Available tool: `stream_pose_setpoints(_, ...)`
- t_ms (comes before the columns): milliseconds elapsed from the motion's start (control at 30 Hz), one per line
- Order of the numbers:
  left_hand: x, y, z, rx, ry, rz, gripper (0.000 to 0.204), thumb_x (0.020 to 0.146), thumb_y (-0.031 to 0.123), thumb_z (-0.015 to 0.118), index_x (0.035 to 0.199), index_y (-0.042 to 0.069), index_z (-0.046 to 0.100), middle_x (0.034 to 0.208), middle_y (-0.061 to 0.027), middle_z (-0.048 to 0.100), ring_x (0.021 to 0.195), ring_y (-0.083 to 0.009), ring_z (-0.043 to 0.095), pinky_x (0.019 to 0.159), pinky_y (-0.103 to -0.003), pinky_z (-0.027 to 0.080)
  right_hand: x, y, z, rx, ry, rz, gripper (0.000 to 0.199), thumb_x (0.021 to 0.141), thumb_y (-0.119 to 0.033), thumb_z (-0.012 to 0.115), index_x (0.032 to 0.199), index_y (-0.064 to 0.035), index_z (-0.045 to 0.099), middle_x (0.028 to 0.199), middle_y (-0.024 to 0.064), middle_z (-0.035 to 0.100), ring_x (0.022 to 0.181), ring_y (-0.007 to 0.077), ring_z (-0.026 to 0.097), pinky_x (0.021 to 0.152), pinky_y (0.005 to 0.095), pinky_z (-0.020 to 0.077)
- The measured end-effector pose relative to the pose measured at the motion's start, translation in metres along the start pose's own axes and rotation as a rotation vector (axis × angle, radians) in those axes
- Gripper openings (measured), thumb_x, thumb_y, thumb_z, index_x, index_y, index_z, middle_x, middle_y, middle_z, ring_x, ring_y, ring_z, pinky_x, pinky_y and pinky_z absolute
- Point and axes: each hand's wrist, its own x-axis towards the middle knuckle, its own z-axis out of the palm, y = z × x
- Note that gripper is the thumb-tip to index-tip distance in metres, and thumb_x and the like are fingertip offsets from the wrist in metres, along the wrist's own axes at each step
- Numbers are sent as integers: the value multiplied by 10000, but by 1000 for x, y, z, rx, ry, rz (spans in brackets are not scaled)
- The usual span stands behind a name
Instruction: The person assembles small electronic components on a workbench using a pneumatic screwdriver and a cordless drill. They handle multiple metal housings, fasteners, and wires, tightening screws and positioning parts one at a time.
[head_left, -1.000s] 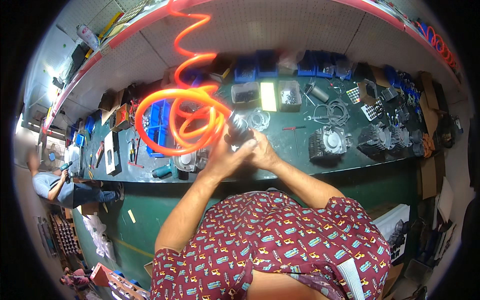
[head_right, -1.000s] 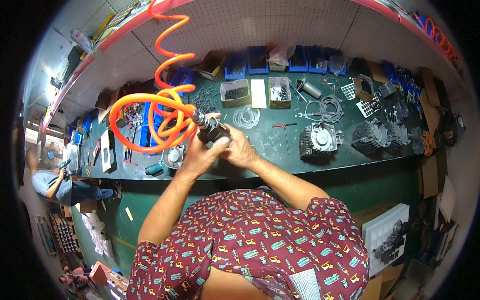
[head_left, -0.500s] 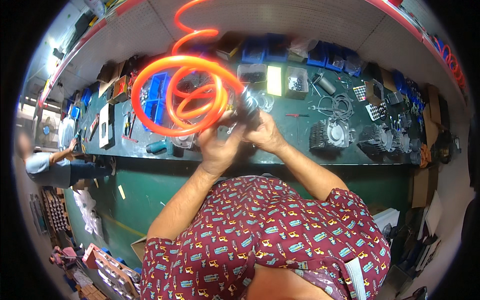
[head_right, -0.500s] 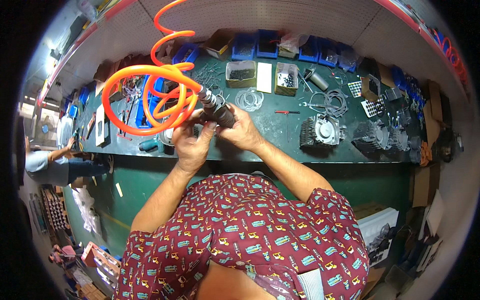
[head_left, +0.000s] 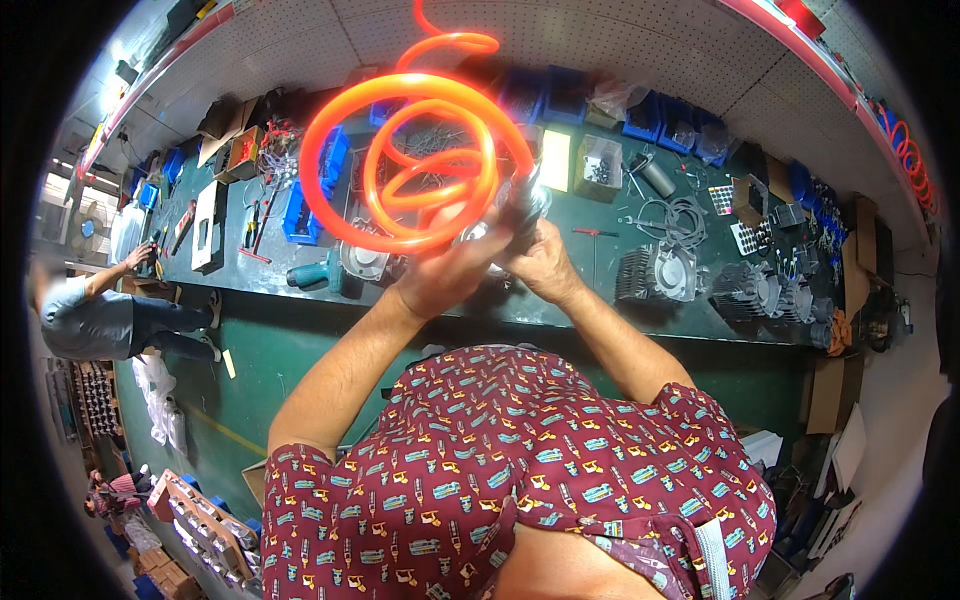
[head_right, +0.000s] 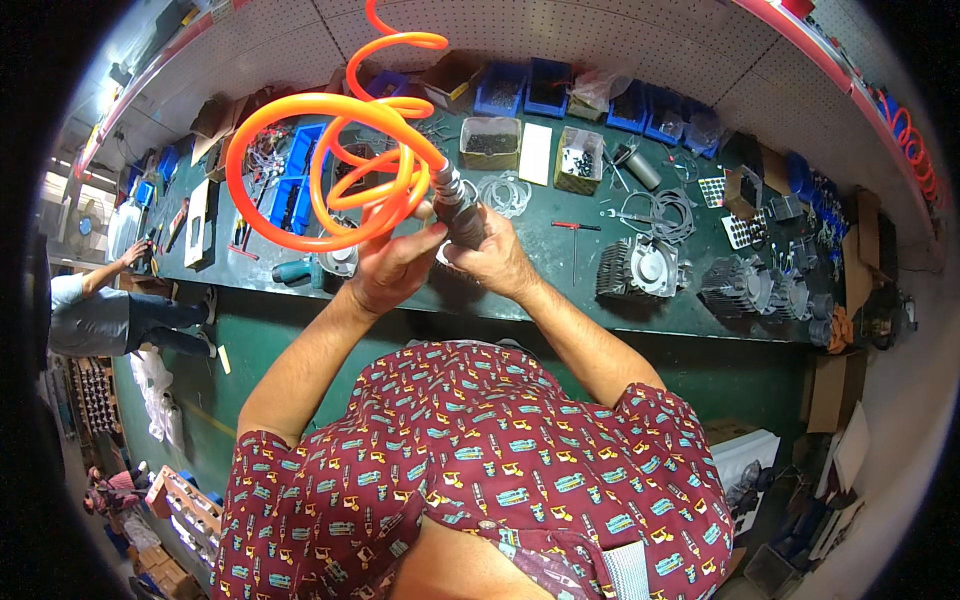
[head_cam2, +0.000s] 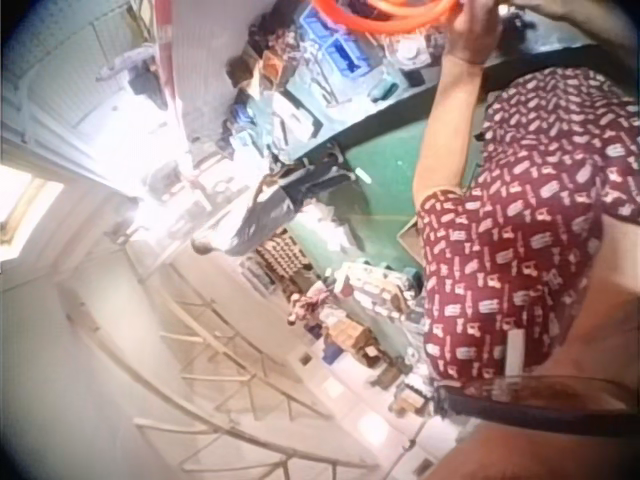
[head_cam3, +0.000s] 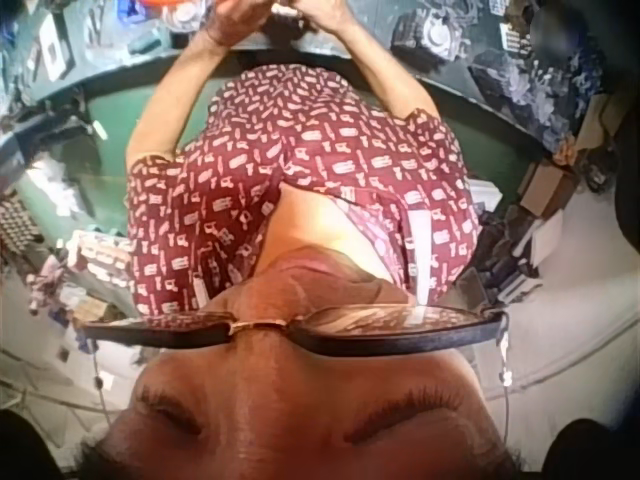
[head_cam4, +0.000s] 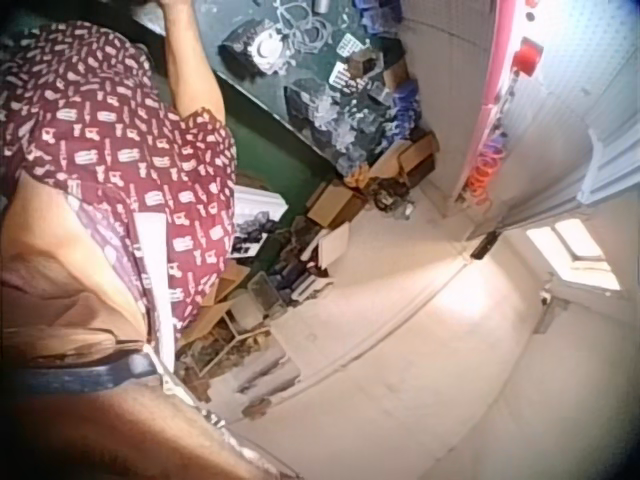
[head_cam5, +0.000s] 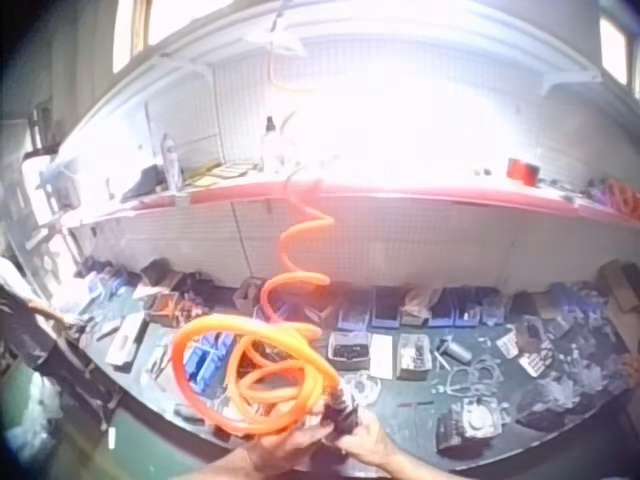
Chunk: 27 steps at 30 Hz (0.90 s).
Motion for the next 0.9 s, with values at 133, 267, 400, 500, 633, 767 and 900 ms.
stream_pose_setpoints(133,8,7,8,-296,-43,-528,797,735,192,885,1423,46,510,1416,-202,546,1303,-300,546,1128,-468,368,-1,-13,2,-12,11,-95,377,826,-104,744,1170,-3,629,1100,42,675,1020,128,622,906,313,519)
stream_pose_setpoints(267,30,14,29,-814,-157,-848,677,817,174,832,1398,9,526,1314,-146,603,1201,-207,575,1059,-373,442,-2,-11,4,-175,-15,-225,338,821,-175,761,1117,-53,655,1113,103,678,1001,213,654,916,376,514)
stream_pose_setpoints(400,23,10,36,-754,-79,-792,424,846,66,759,1240,-11,624,1151,-104,667,1075,-169,625,979,-351,498,-6,-24,3,-166,-34,-177,614,771,-177,803,1308,-34,544,1225,125,620,1119,229,614,990,377,490)
stream_pose_setpoints(500,20,14,34,-828,-38,-868,371,838,14,732,1193,-9,625,1141,-112,679,1071,-172,641,970,-341,510,-18,11,-20,-407,82,-163,977,685,-257,876,1470,24,366,1437,231,477,1373,341,459,1156,443,363)
stream_pose_setpoints(633,14,13,41,-813,-59,-769,367,842,-21,720,1190,-13,604,1146,-109,676,1086,-172,641,971,-336,511,-27,89,-25,-566,94,-120,1164,608,-339,913,1518,37,291,1487,276,413,1402,426,398,1175,477,335)
stream_pose_setpoints(767,17,18,44,-819,-88,-749,343,850,-49,716,1169,4,600,1120,-102,672,1068,-162,637,957,-336,514,-20,99,-20,-540,110,-127,1049,622,-264,908,1480,9,371,1389,230,522,1307,407,499,1118,485,392)
stream_pose_setpoints(900,19,23,45,-920,-70,-823,268,859,-64,710,1080,31,591,1039,-69,654,983,-131,625,911,-312,510,-22,109,-23,-592,130,-161,996,632,-275,910,1456,-6,419,1419,229,516,1321,412,494,1118,481,398)
